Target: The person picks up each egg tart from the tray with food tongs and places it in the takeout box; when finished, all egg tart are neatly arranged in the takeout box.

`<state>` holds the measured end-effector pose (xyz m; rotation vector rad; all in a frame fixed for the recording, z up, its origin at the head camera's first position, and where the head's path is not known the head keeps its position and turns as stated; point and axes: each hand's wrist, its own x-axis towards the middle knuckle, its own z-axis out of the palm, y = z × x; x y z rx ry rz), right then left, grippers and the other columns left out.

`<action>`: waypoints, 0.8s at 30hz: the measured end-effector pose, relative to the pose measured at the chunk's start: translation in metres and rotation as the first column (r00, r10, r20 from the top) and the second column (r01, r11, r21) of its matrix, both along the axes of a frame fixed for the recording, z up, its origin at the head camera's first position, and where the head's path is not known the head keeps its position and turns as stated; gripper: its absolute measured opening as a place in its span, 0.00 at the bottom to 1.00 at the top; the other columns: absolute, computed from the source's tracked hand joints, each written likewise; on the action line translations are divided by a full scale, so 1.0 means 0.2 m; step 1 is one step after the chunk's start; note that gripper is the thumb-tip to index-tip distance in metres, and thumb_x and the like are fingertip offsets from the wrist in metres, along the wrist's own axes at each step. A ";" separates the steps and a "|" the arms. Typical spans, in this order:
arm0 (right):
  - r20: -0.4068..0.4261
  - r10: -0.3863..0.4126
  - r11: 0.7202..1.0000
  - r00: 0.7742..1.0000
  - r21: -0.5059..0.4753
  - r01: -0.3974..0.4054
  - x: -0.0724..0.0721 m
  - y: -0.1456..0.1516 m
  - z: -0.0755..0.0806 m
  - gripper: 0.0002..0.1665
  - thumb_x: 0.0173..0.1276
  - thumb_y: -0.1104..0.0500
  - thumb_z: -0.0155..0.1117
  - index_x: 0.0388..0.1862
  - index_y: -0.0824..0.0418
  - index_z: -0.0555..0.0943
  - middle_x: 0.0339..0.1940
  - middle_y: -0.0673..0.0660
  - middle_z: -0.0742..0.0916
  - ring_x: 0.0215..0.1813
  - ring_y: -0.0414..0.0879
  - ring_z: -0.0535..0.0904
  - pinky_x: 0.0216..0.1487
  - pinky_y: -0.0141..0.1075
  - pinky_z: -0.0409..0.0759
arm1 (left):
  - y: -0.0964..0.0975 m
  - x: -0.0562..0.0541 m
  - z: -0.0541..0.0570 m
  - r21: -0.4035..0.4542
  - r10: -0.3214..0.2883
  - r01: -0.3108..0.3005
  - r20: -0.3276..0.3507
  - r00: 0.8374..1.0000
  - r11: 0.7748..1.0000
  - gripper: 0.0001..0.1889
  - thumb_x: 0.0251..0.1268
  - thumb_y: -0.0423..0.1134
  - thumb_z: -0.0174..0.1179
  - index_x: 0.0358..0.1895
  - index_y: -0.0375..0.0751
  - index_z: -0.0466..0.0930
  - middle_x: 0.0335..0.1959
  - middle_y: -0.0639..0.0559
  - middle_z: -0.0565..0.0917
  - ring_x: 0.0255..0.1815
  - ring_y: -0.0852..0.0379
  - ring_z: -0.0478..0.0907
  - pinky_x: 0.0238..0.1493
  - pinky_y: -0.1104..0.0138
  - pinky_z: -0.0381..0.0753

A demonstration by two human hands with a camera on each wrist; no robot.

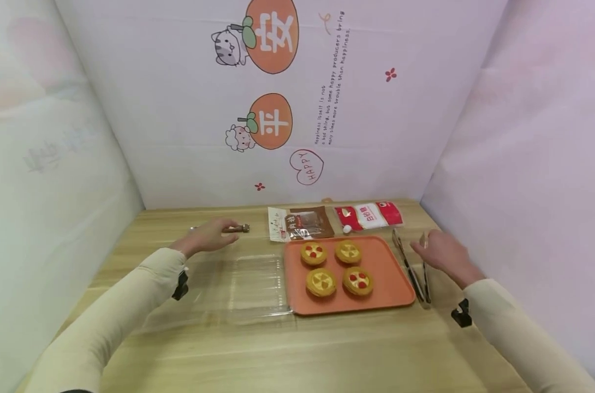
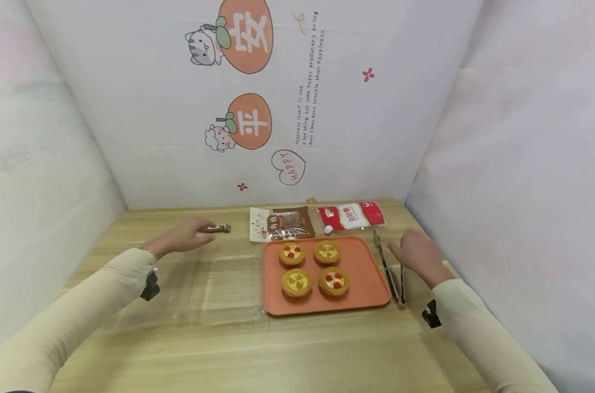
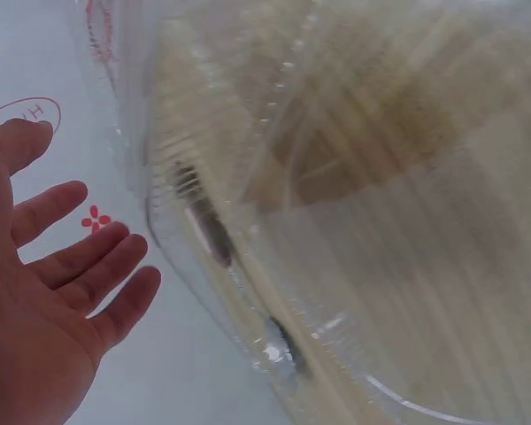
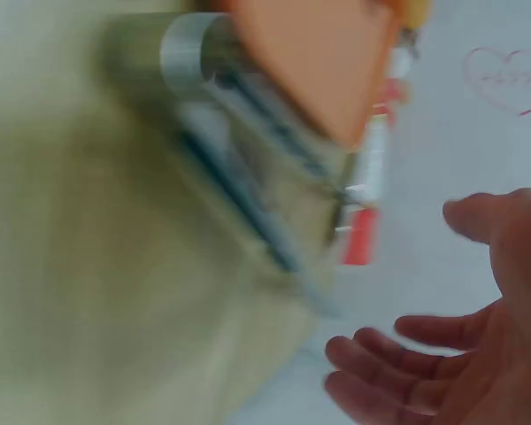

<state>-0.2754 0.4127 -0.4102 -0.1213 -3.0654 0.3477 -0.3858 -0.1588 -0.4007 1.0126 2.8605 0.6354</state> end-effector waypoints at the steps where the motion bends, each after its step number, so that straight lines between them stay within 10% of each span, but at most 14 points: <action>1: 0.036 -0.005 1.000 0.999 -0.011 0.006 0.00 0.02 -0.04 0.34 0.70 0.35 0.50 0.28 0.67 0.74 0.23 0.62 0.78 0.24 0.53 0.75 0.22 0.44 0.71 | -0.01 0.00 -0.01 0.003 -0.002 0.002 -0.011 1.000 1.000 0.21 0.72 0.41 0.56 0.60 0.30 0.74 0.59 0.33 0.78 0.60 0.35 0.74 0.60 0.45 0.71; 10: 0.165 -0.116 0.968 0.979 -0.201 0.149 0.00 0.06 -0.28 0.40 0.65 0.26 0.50 0.27 0.64 0.75 0.30 0.63 0.82 0.29 0.52 0.75 0.24 0.43 0.70 | 0.04 -0.01 -0.10 -0.066 -0.037 0.032 -0.066 0.997 0.997 0.22 0.71 0.41 0.56 0.60 0.29 0.74 0.56 0.33 0.80 0.55 0.36 0.78 0.56 0.47 0.75; 24: 0.088 -0.095 0.981 0.992 -0.160 0.108 -0.05 0.04 -0.31 0.35 0.65 0.35 0.58 0.23 0.67 0.76 0.26 0.65 0.82 0.26 0.54 0.77 0.24 0.44 0.74 | 0.07 -0.03 -0.13 -0.122 0.053 -0.066 -0.108 0.993 0.990 0.11 0.72 0.40 0.56 0.47 0.35 0.81 0.38 0.44 0.85 0.39 0.50 0.82 0.42 0.55 0.81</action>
